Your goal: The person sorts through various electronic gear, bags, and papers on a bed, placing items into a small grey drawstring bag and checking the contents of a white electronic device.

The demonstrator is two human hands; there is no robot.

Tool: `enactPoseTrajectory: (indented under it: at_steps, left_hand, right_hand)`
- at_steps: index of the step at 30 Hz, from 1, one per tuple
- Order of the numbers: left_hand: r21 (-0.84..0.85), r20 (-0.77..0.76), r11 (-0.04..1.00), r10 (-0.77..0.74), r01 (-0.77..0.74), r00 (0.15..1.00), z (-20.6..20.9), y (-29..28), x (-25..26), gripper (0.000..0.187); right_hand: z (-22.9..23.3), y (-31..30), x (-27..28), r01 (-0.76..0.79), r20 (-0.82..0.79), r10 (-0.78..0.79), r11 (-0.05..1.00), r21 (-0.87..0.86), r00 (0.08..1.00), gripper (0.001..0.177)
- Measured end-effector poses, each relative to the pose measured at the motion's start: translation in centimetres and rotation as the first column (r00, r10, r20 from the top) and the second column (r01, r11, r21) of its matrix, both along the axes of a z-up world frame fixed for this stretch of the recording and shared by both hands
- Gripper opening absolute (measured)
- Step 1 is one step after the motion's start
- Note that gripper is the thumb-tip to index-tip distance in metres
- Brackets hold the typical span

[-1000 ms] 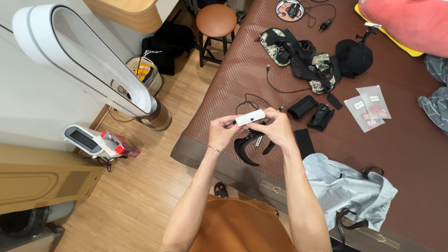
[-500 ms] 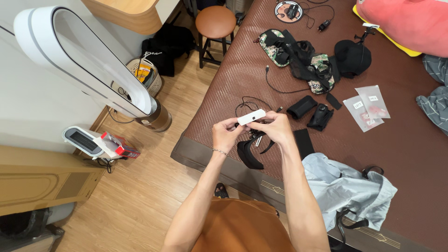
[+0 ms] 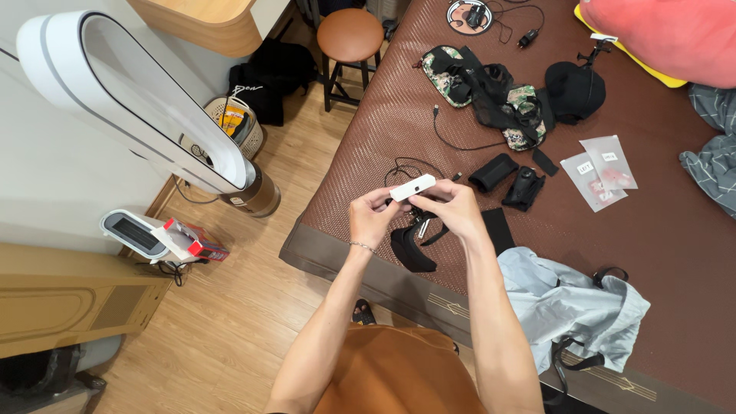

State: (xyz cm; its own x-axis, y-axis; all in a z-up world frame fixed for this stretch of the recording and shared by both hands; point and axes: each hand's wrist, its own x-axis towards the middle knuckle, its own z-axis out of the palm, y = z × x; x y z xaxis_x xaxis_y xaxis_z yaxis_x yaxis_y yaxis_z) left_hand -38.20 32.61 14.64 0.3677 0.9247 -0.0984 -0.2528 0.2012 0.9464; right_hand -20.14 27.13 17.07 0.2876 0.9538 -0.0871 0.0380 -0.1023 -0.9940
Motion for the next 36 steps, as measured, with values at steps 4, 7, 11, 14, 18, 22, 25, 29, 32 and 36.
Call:
enactPoseTrajectory:
  at_steps: [4, 7, 11, 14, 18, 22, 25, 29, 32, 36]
  left_hand:
    - [0.042, -0.027, 0.999, 0.015, -0.014, 1.0, 0.8, -0.1, -0.1, 0.026]
    - [0.025, -0.04, 1.0, 0.006, -0.005, 0.999, 0.7, -0.2, -0.1, 0.025]
    - [-0.013, -0.004, 1.0, 0.012, -0.012, 1.0, 0.2, -0.4, 0.2, 0.025]
    - [0.066, -0.066, 0.998, 0.024, -0.02, 0.998, 0.0, -0.1, 0.5, 0.025]
    - [0.004, -0.002, 1.0, 0.009, -0.009, 1.0, -0.1, -0.1, 0.7, 0.025]
    - [-0.056, 0.023, 0.998, 0.017, -0.015, 1.0, -0.1, -0.3, 1.3, 0.027]
    - [-0.065, 0.063, 0.998, 0.024, -0.019, 0.998, -0.2, -0.2, 1.3, 0.028]
    - [-0.083, 0.048, 0.996, 0.015, -0.011, 0.999, -0.5, 0.0, 1.1, 0.03]
    - [-0.083, 0.099, 0.997, 0.011, -0.002, 0.995, -0.6, -0.1, 1.3, 0.029]
    - [-0.122, 0.061, 0.992, 0.031, -0.024, 0.998, -0.4, -0.1, 1.1, 0.03]
  right_hand:
    - [0.4, -0.1, 0.3, -0.025, 0.095, 0.024, 1.0, 0.015, 0.995, 0.029]
    - [0.4, -0.3, 0.2, -0.004, 0.219, 0.007, 1.0, -0.013, 0.976, 0.029]
    - [-0.7, -0.5, -0.3, 0.024, 0.36, -0.059, 0.995, 0.099, 0.931, 0.019]
    - [-1.3, -1.0, -1.5, 0.127, 0.338, -0.161, 0.984, 0.122, 0.927, 0.022]
    - [0.1, -1.4, -2.1, 0.228, 0.235, -0.214, 0.973, -0.035, 0.948, 0.027]
    - [1.8, -2.1, -2.7, 0.248, 0.392, -0.242, 0.968, 0.036, 0.888, 0.034]
    - [2.5, -2.8, -3.1, 0.254, 0.54, -0.316, 0.949, 0.188, 0.781, 0.034]
    - [2.4, -3.1, -2.9, 0.238, 0.525, -0.288, 0.958, 0.161, 0.801, 0.035]
    - [1.6, -2.8, -2.7, 0.175, 0.552, -0.264, 0.962, 0.21, 0.791, 0.031]
    - [1.1, -2.8, -2.8, 0.187, 0.525, -0.265, 0.962, 0.196, 0.809, 0.028]
